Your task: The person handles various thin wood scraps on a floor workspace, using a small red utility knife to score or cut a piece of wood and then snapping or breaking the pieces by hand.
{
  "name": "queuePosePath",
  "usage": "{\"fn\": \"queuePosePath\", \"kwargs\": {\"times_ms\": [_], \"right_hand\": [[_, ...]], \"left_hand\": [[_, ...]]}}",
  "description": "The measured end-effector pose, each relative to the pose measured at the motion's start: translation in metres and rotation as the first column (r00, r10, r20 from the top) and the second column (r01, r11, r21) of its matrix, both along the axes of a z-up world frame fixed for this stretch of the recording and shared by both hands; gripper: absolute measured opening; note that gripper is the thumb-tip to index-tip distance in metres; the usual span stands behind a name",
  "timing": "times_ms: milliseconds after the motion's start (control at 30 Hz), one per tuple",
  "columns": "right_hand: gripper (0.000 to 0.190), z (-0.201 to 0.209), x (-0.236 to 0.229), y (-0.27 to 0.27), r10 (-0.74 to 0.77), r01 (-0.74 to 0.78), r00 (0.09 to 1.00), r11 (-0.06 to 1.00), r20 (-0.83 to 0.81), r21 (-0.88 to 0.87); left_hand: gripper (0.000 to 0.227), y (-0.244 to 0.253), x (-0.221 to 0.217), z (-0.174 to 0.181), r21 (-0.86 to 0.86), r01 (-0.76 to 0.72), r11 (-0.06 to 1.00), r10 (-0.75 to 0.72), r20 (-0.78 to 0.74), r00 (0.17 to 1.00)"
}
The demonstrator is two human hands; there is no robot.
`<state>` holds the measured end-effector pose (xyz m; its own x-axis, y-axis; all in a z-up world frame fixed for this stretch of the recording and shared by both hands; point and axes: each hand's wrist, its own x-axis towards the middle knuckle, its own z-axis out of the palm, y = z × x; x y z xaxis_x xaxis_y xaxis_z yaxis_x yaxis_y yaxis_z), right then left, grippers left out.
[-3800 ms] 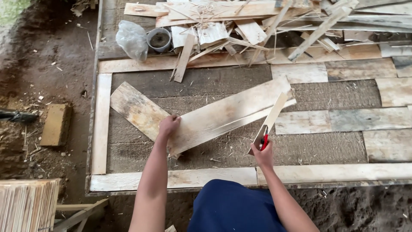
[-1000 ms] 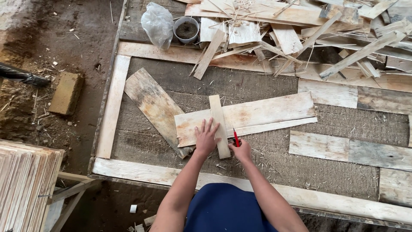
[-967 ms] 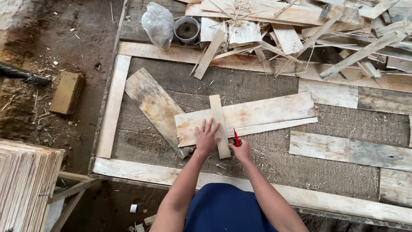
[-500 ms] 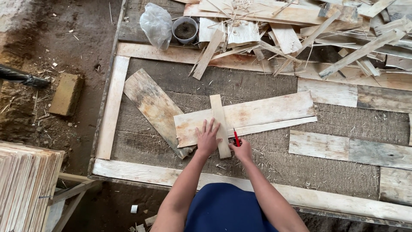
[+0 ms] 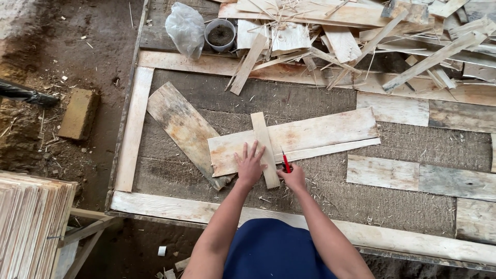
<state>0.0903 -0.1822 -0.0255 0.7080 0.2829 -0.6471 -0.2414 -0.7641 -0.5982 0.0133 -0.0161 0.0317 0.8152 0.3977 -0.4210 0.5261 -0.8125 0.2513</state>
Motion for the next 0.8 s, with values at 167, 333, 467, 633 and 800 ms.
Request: {"fn": "queuePosePath", "kwargs": {"times_ms": [167,333,467,633,800], "right_hand": [[0.035,-0.010,0.002,-0.001,0.006,-0.006,1.000,1.000,-0.006,-0.002],[0.035,-0.015,0.003,-0.002,0.000,0.000,1.000,1.000,-0.022,0.002],[0.035,-0.010,0.001,-0.003,-0.008,0.007,1.000,1.000,-0.030,-0.006],[0.034,-0.006,0.003,-0.004,-0.040,0.042,0.998,0.998,-0.039,0.055],[0.036,-0.007,0.004,-0.004,-0.034,0.036,0.998,0.998,-0.046,0.044]], "left_hand": [[0.076,0.001,0.001,0.000,0.005,0.003,1.000,-0.003,-0.002,1.000],[0.070,0.000,0.001,0.001,-0.014,-0.016,1.000,0.016,0.005,1.000],[0.072,-0.002,0.001,-0.001,0.025,0.007,1.000,-0.007,0.013,1.000],[0.072,-0.002,0.003,-0.008,0.047,0.013,0.999,-0.014,0.012,1.000],[0.072,-0.003,0.003,-0.012,0.065,-0.010,0.998,0.005,0.077,0.997]]}}
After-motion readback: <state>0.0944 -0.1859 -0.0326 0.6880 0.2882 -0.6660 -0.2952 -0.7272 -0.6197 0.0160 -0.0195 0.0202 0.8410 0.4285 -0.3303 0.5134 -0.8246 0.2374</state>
